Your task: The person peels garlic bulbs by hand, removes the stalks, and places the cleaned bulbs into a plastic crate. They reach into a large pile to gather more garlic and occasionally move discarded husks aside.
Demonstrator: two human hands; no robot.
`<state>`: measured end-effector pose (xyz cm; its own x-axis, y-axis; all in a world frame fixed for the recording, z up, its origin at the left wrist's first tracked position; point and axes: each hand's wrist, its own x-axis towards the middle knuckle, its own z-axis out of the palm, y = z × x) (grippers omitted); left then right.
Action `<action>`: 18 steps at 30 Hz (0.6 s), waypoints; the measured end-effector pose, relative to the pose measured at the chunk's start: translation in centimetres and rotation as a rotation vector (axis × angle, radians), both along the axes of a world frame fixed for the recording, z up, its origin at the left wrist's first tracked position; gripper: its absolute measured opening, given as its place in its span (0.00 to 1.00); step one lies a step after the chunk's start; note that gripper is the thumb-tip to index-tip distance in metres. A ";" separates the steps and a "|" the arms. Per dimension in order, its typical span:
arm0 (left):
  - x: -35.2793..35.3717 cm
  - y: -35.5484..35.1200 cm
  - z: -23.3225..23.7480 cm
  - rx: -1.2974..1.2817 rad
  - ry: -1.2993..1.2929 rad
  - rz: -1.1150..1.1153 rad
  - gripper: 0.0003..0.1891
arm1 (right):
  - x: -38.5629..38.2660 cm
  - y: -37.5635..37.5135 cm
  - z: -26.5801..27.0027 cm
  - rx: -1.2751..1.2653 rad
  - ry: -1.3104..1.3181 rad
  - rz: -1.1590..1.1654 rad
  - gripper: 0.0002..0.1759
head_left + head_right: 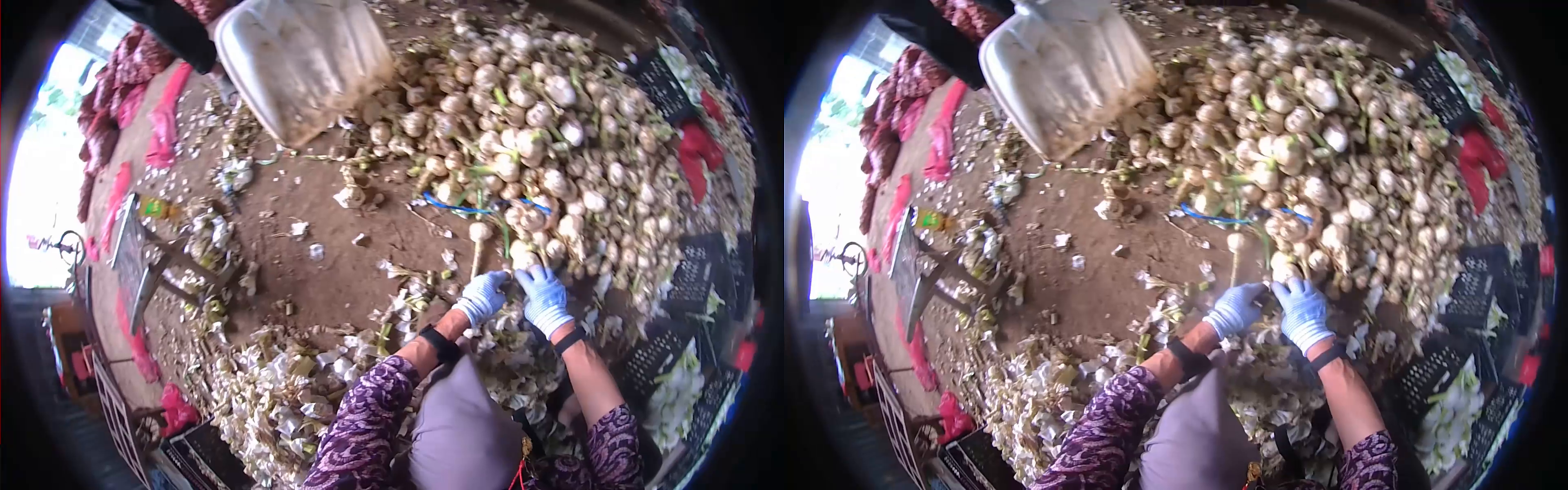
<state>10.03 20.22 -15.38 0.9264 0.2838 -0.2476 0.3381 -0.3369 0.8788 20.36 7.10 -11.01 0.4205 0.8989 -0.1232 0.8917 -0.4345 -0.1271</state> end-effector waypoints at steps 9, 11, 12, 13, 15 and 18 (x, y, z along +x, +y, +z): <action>-4.7 1.9 2.0 -0.515 0.030 0.276 0.28 | 3.8 -0.6 -1.5 0.484 0.595 -0.407 0.06; -4.5 1.8 4.0 -0.578 0.001 0.227 0.36 | 3.7 -1.5 0.9 0.539 0.958 -0.634 0.04; -4.3 1.7 5.8 -0.597 -0.042 0.179 0.40 | 2.9 -1.6 3.0 0.580 1.332 -0.861 0.05; -3.7 1.9 8.3 -0.735 -0.047 0.099 0.46 | 1.6 -1.0 4.7 0.792 1.408 -0.848 0.07; -2.3 0.8 9.7 -0.793 -0.274 0.074 0.48 | 0.6 -1.0 5.8 0.882 1.397 -0.769 0.07; -1.2 0.7 13.8 -0.767 -0.342 0.098 0.46 | -1.0 0.5 11.0 1.119 1.807 -0.795 0.11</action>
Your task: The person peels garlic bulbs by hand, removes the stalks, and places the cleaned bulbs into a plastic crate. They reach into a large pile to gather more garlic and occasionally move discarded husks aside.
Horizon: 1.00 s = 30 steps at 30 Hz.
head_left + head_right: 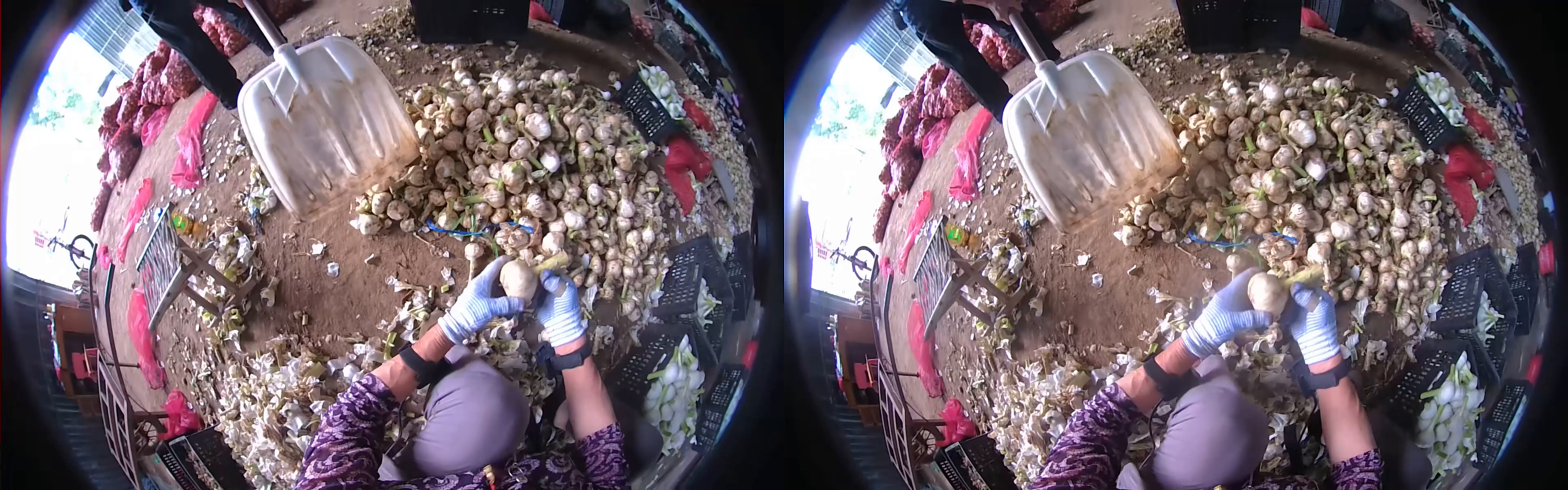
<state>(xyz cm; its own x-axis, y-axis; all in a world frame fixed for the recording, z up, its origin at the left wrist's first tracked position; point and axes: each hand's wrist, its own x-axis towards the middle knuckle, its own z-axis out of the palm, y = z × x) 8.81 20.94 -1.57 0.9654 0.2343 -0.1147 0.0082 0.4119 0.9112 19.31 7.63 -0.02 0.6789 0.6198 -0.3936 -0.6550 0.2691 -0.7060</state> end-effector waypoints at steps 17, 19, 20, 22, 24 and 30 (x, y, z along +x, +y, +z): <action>-1.8 -2.5 12.0 1.481 -0.304 0.212 0.35 | -2.7 -2.0 9.4 0.047 0.039 0.018 0.09; -1.8 -2.6 12.0 1.515 -0.406 0.254 0.32 | -1.9 -2.8 6.5 0.146 0.064 0.028 0.10; -1.9 -2.6 12.4 1.505 -0.471 0.299 0.32 | -1.4 -3.7 5.2 0.137 0.048 0.007 0.11; -1.8 -2.6 13.3 1.502 -0.486 0.265 0.33 | -2.0 -4.3 6.2 -0.079 -0.433 0.045 0.10; -1.8 -2.7 13.1 1.147 -0.319 0.113 0.34 | -2.4 -4.8 8.6 0.007 -0.214 0.012 0.09; -1.1 -3.5 13.3 1.053 -0.233 0.108 0.36 | -2.7 -3.8 10.5 -0.068 -0.286 -0.183 0.09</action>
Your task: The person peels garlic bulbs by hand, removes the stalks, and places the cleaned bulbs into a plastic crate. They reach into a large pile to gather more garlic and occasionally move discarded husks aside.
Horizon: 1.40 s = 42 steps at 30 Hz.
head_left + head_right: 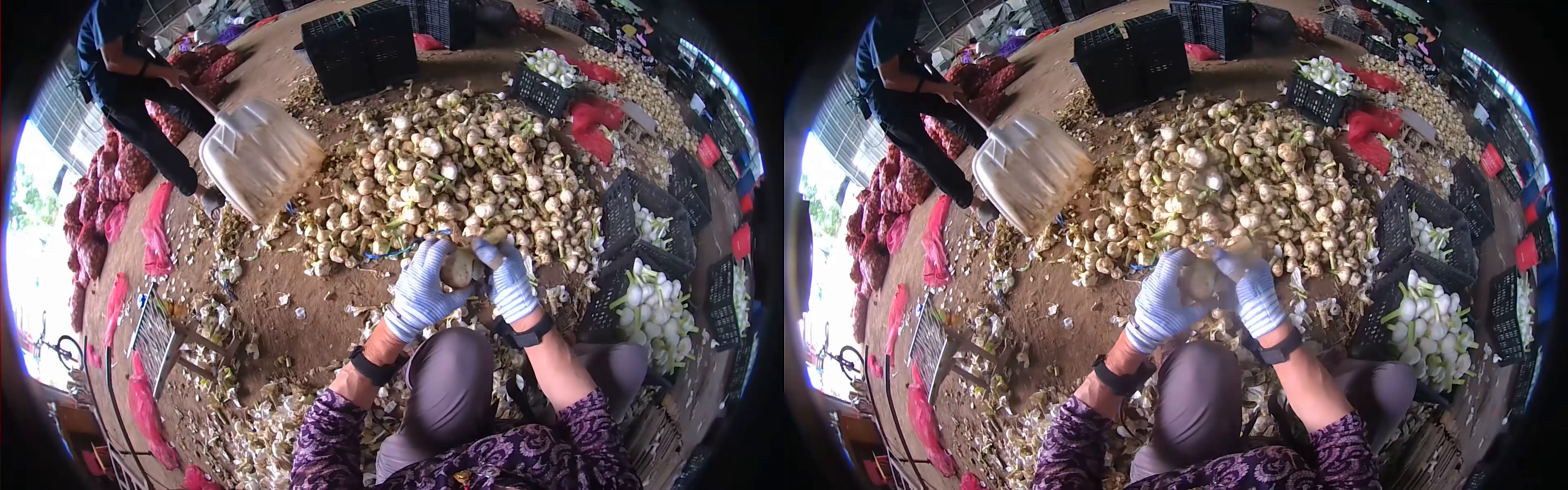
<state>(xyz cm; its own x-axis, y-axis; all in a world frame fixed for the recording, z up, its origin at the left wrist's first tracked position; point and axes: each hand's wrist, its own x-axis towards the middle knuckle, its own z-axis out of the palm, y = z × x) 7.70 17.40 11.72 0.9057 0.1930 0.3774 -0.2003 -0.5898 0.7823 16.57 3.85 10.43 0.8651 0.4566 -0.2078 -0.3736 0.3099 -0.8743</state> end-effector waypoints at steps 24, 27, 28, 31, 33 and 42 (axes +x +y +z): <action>-0.5 0.0 -1.1 -1.023 0.158 -0.002 0.38 | 0.6 -0.2 -1.9 -0.060 -0.210 0.207 0.17; -1.2 1.1 -1.4 -1.463 0.405 -0.120 0.28 | 0.6 -0.4 -1.9 -0.248 -0.346 0.218 0.13; -1.2 0.8 -1.3 -1.465 0.404 -0.120 0.28 | 0.7 -0.2 -2.8 -0.250 -0.347 0.220 0.13; -0.5 0.9 -2.0 -1.382 0.454 -0.347 0.38 | 1.8 0.8 -6.9 -0.790 -1.127 0.093 0.12; -0.7 0.6 -2.0 -1.431 0.428 -0.281 0.37 | 1.6 0.3 -5.6 -0.333 -0.442 0.195 0.12; -0.1 -0.3 -2.5 -1.084 0.316 -0.055 0.39 | 1.5 -0.9 -3.6 -0.011 -0.168 0.188 0.10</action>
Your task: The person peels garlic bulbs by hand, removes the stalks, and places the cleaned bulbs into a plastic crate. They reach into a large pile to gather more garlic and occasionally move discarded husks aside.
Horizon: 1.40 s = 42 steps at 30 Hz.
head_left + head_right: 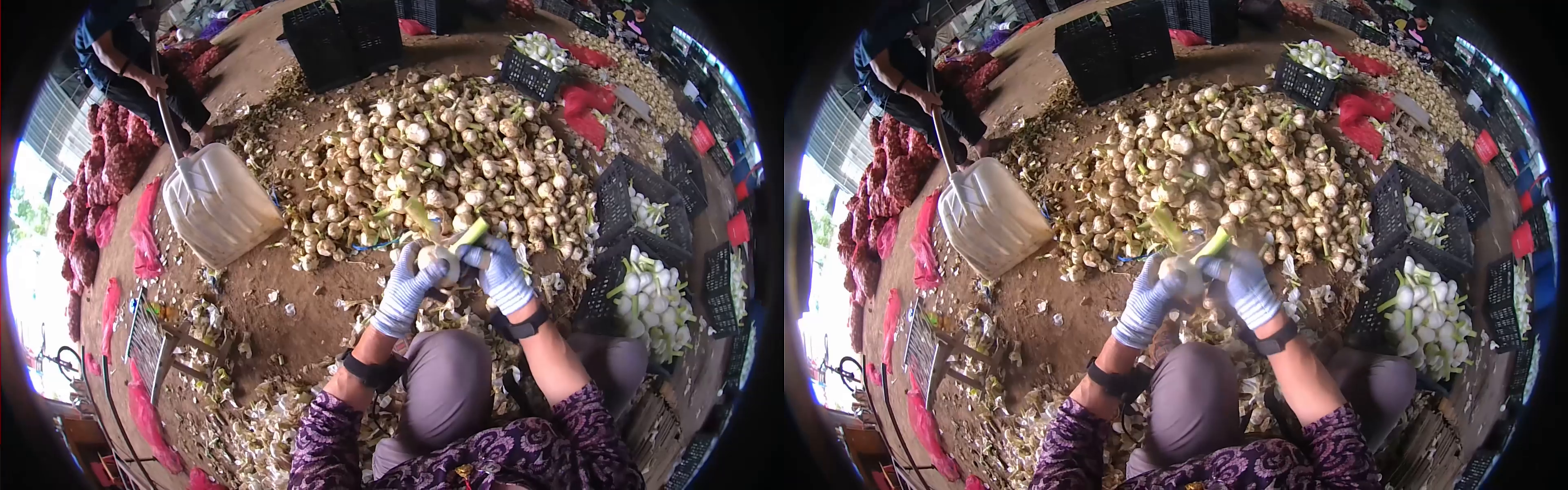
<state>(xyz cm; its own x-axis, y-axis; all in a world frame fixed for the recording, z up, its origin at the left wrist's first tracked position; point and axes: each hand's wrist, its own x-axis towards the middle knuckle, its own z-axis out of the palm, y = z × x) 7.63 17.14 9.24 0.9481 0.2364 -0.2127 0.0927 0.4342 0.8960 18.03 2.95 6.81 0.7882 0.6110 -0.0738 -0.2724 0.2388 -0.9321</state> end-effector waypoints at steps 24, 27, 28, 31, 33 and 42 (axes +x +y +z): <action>-8.8 8.7 0.3 -0.032 -0.039 0.053 0.08 | 2.8 -0.5 -0.4 0.248 0.498 -0.208 0.16; -7.5 5.4 0.2 0.072 0.106 0.003 0.13 | 0.0 1.0 1.4 -0.023 0.042 -0.193 0.08; -7.1 4.6 0.2 0.045 0.116 -0.050 0.17 | -1.2 1.3 3.0 -0.120 -0.086 -0.148 0.07; -6.1 2.1 2.0 -0.081 0.002 0.011 0.15 | -3.9 2.3 7.3 -0.277 -0.256 -0.011 0.08; -6.1 1.7 2.7 -0.249 -0.049 0.077 0.07 | -5.0 2.5 9.2 -0.213 -0.337 -0.047 0.09; -9.1 1.0 4.7 -0.368 -0.297 0.288 0.05 | -4.5 3.9 2.1 0.051 -0.140 0.057 0.13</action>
<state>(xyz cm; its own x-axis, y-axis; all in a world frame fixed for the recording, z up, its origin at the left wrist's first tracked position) -1.42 18.14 13.92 0.8879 0.4557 -0.0632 -0.3098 0.6939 0.6501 13.57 6.88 8.87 0.7525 0.6552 0.0666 -0.1550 0.2746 -0.9490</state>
